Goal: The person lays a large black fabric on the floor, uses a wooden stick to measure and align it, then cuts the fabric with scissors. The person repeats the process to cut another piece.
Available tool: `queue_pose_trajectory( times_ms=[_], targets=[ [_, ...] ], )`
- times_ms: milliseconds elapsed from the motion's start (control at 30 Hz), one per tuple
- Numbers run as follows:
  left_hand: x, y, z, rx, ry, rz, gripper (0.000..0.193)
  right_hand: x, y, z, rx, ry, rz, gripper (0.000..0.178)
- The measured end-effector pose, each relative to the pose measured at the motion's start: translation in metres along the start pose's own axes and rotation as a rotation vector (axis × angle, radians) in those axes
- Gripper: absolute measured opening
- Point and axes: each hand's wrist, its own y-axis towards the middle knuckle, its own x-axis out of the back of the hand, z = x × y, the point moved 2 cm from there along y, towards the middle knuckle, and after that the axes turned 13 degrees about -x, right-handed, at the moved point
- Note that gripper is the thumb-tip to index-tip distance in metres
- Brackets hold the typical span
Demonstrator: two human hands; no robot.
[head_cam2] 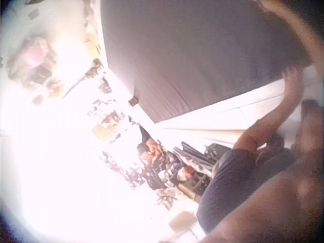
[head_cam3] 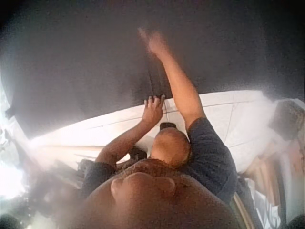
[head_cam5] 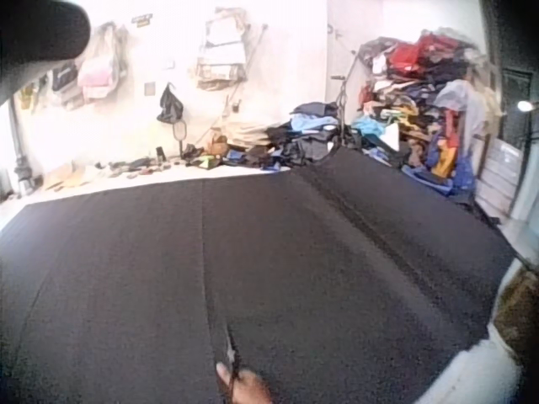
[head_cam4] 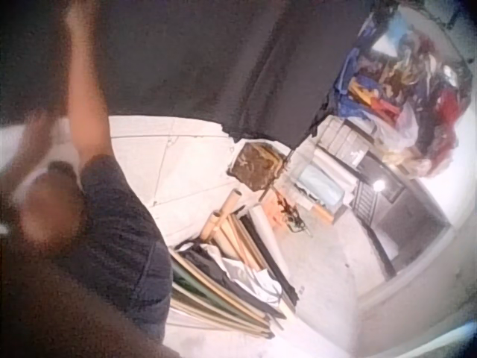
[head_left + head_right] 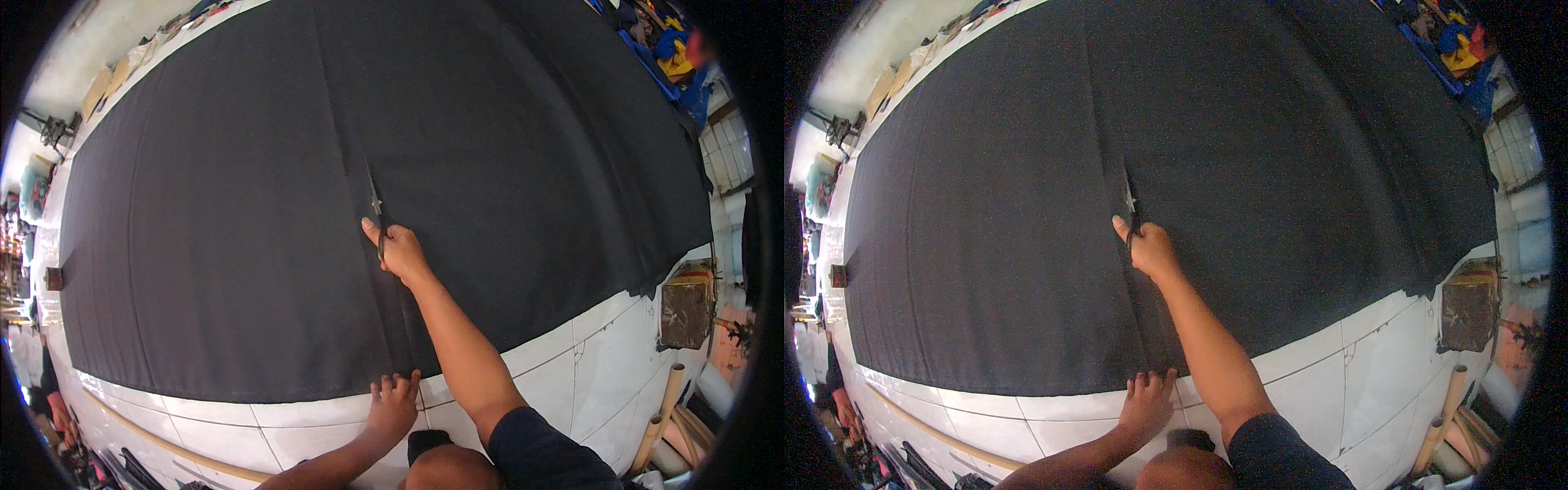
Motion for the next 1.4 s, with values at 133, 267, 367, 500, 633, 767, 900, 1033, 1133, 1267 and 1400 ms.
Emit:
queue_pose_trajectory(
  times_ms=[133,267,367,500,633,767,900,1033,1133,1267,1400],
  targets=[
    [-0.002,-0.002,0.002,0.009,-0.002,0.026,0.072,-0.002,0.008,-0.002,0.021,-0.004,0.009,0.054],
    [0.000,-0.002,0.001,0.004,-0.002,0.026,0.074,-0.002,0.019,-0.002,0.018,-0.028,-0.004,0.063],
    [-0.004,-0.002,0.002,-0.002,-0.010,0.012,0.075,-0.002,0.037,0.040,0.003,-0.038,0.101,0.055],
    [-0.012,-0.002,0.000,-0.004,-0.006,-0.021,0.074,-0.007,0.071,0.069,0.022,0.005,0.057,0.057],
    [-0.006,-0.002,0.002,0.005,-0.020,-0.009,0.073,-0.013,0.081,0.069,0.080,0.006,0.030,0.057],
    [-0.008,-0.006,0.002,-0.009,-0.028,-0.023,0.073,-0.011,0.092,0.079,0.063,0.002,0.096,0.056],
    [-0.011,-0.004,0.000,-0.021,0.008,-0.040,0.073,-0.016,0.124,0.120,0.048,0.002,0.084,0.055],
    [0.001,-0.003,0.004,-0.036,-0.002,0.065,0.075,-0.023,0.139,0.126,0.073,-0.018,0.031,0.053],
    [0.041,0.011,0.016,0.032,-0.354,0.129,0.074,-0.022,0.144,0.123,0.084,-0.047,0.002,0.052],
    [0.160,0.102,0.122,0.229,-0.340,-0.489,0.065,-0.010,0.148,0.120,0.066,0.003,0.073,0.053],
    [0.186,0.178,0.228,0.250,0.157,-0.862,0.074,-0.028,0.138,0.128,0.064,0.013,0.125,0.051]
  ],
)
